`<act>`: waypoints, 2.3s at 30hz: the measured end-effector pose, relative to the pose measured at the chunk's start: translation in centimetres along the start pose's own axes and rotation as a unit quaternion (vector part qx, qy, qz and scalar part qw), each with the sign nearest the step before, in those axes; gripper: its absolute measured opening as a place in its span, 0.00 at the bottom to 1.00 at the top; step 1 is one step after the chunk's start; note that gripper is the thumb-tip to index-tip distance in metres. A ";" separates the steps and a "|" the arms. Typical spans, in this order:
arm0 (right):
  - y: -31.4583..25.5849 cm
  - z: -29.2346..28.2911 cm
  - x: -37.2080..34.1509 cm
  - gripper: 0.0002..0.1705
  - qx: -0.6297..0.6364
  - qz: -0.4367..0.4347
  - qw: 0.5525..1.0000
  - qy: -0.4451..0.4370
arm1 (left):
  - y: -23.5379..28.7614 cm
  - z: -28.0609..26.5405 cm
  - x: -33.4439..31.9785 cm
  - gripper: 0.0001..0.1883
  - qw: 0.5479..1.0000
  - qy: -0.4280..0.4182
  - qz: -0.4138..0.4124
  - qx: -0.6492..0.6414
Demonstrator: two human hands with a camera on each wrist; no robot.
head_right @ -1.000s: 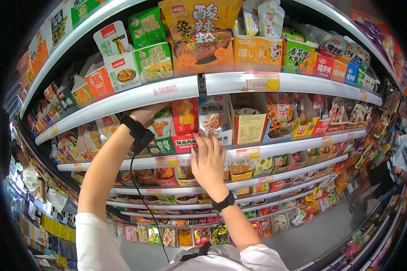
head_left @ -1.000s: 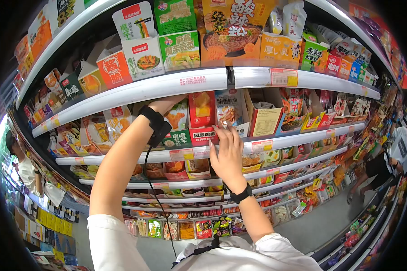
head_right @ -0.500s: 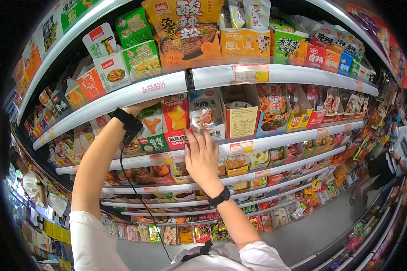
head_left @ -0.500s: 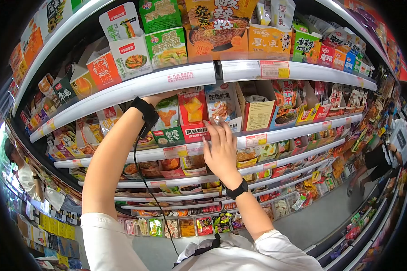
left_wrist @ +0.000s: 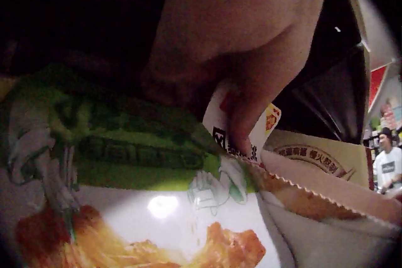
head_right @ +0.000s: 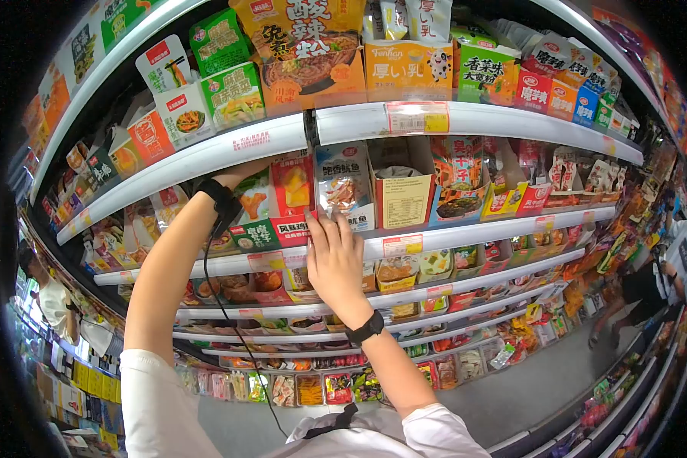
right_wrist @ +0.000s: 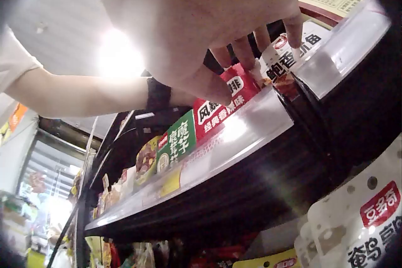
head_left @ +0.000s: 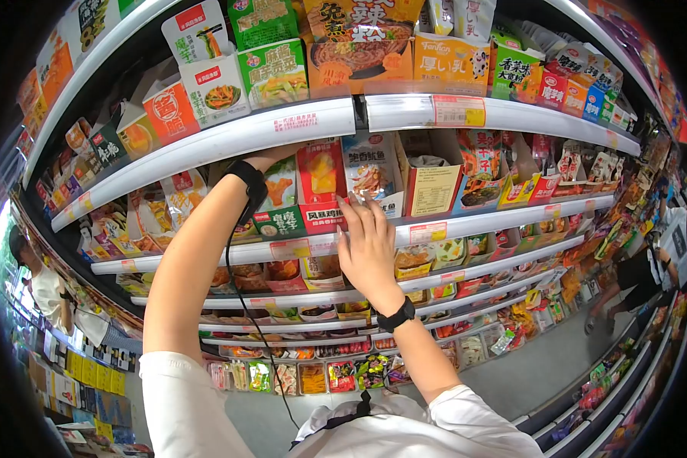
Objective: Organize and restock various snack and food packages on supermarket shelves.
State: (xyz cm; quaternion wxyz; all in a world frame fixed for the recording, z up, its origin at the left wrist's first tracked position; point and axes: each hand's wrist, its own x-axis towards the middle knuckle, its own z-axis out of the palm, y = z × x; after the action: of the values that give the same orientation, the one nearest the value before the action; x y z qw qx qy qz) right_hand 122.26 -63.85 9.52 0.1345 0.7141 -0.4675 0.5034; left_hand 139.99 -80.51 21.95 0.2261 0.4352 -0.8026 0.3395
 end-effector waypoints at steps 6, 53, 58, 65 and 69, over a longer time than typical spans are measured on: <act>0.1 -0.4 0.0 0.31 -0.007 -0.001 1.000 -0.017 | -0.8 0.5 0.0 0.25 0.982 0.117 0.055 0.137; 2.8 -0.5 0.2 0.30 0.062 -0.072 0.995 0.013 | 8.6 -6.6 -2.8 0.34 0.959 -0.281 -0.019 -0.021; 2.8 -0.4 0.1 0.30 0.057 -0.071 0.996 0.007 | 8.9 -6.2 -2.4 0.38 0.960 -0.279 -0.006 0.004; 2.8 -0.5 0.1 0.31 0.028 -0.074 0.997 0.007 | 9.4 -6.4 -2.2 0.32 0.940 -0.339 -0.044 -0.002; 2.7 -0.6 0.1 0.30 0.014 -0.073 0.997 0.011 | 9.1 -5.8 -2.1 0.32 0.937 -0.348 -0.026 0.026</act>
State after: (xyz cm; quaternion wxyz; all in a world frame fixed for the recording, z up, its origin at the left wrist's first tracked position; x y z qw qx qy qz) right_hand 119.77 -64.89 9.15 0.1661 0.7425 -0.4051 0.5070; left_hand 133.74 -71.51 21.24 -0.0700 0.5528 -0.8104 0.1810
